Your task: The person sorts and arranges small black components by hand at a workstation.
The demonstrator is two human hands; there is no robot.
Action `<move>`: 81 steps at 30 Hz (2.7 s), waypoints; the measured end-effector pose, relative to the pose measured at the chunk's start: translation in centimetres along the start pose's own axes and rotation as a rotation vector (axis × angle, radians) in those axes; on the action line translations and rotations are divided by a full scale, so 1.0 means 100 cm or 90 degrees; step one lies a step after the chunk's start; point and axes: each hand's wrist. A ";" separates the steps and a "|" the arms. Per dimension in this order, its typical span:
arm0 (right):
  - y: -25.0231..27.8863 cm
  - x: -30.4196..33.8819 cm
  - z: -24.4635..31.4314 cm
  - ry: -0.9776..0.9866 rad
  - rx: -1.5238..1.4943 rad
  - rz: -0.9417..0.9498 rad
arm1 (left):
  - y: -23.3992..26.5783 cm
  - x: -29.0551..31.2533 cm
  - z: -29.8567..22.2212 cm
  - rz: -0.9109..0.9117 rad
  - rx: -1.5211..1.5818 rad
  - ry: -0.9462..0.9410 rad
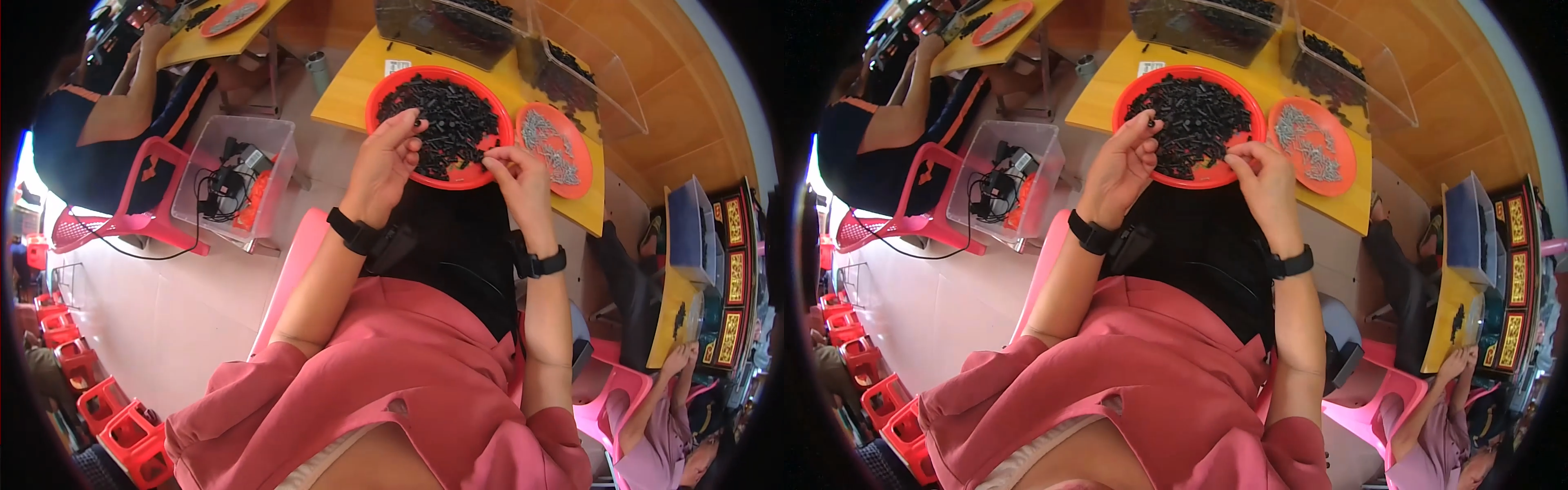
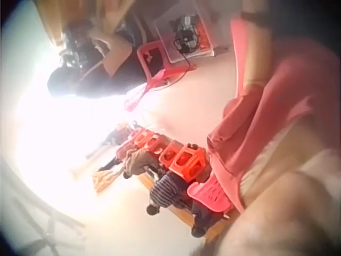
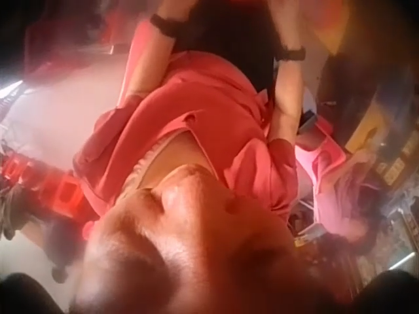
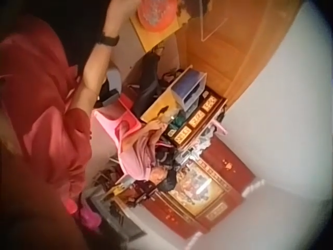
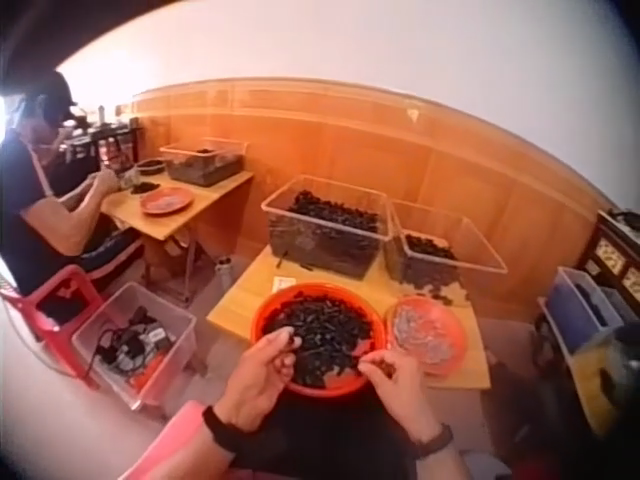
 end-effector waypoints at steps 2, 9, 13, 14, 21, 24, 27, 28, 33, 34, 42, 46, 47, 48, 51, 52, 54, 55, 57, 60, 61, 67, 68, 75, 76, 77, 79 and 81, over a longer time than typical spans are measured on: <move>-0.004 -0.002 0.003 0.013 0.055 -0.003 | 0.001 0.001 0.002 -0.005 0.003 0.011; -0.022 -0.019 0.003 0.129 0.253 0.084 | 0.004 -0.001 0.001 -0.009 0.009 0.019; -0.026 -0.023 0.009 0.099 0.290 0.143 | 0.001 -0.001 0.002 -0.013 0.004 0.019; -0.027 -0.023 0.010 0.107 0.308 0.152 | 0.000 -0.001 0.003 -0.014 -0.001 0.021; -0.029 -0.017 0.008 0.127 0.297 0.132 | -0.001 0.002 0.007 0.006 -0.032 0.018; -0.021 -0.007 0.030 0.048 0.107 0.081 | -0.007 0.005 0.010 0.018 -0.051 0.014; -0.014 0.005 0.057 -0.019 -0.065 0.044 | -0.013 0.009 0.013 0.041 -0.081 0.004; -0.014 0.008 0.059 -0.022 -0.064 0.040 | -0.015 0.011 0.014 0.051 -0.095 -0.004; -0.010 0.010 0.066 -0.022 -0.126 0.024 | -0.025 0.018 0.019 0.095 -0.124 -0.025; -0.009 0.011 0.066 -0.023 -0.125 0.019 | -0.026 0.019 0.019 0.095 -0.130 -0.035; -0.005 0.018 0.064 -0.052 -0.177 0.037 | -0.029 0.021 0.020 0.129 -0.184 -0.076; -0.007 0.019 0.057 -0.082 -0.260 0.062 | -0.033 0.024 0.018 0.149 -0.210 -0.115; -0.009 0.020 0.057 -0.088 -0.345 0.072 | -0.033 0.024 0.018 0.152 -0.211 -0.113; -0.011 0.020 0.057 -0.093 -0.431 0.082 | -0.034 0.024 0.018 0.164 -0.206 -0.128; -0.009 0.022 0.063 -0.107 -0.447 0.077 | -0.036 0.026 0.017 0.185 -0.208 -0.158; -0.010 0.023 0.064 -0.106 -0.448 0.074 | -0.037 0.026 0.017 0.192 -0.214 -0.174; -0.010 0.024 0.066 -0.117 -0.476 0.069 | -0.037 0.027 0.017 0.201 -0.218 -0.189; -0.010 0.024 0.066 -0.115 -0.477 0.066 | -0.037 0.027 0.017 0.209 -0.219 -0.205; -0.012 0.025 0.066 -0.137 -0.554 0.083 | -0.038 0.029 0.020 0.209 -0.221 -0.227; -0.015 0.026 0.067 -0.141 -0.568 0.083 | -0.041 0.034 0.023 0.200 -0.248 -0.279; -0.015 0.026 0.067 -0.140 -0.568 0.080 | -0.042 0.035 0.024 0.189 -0.273 -0.309; -0.011 0.026 0.073 -0.136 -0.572 0.087 | -0.039 0.032 0.020 0.212 -0.239 -0.272; -0.010 0.026 0.073 -0.137 -0.569 0.089 | -0.039 0.032 0.020 0.213 -0.240 -0.271; -0.008 0.026 0.070 -0.135 -0.561 0.099 | -0.039 0.033 0.017 0.226 -0.274 -0.275; -0.007 0.026 0.070 -0.135 -0.561 0.097 | -0.038 0.032 0.017 0.232 -0.287 -0.281; -0.007 0.026 0.071 -0.141 -0.564 0.097 | -0.038 0.032 0.018 0.232 -0.288 -0.281; -0.008 0.025 0.071 -0.146 -0.567 0.097 | -0.037 0.032 0.020 0.234 -0.261 -0.280; -0.008 0.025 0.069 -0.135 -0.559 0.091 | -0.038 0.031 0.022 0.224 -0.229 -0.252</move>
Point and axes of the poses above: each hand's wrist, its own x-axis away from the middle knuckle, its own y-axis out of the back of the hand, z = x × y, and after that the axes turned 1 degree about y, right-handed
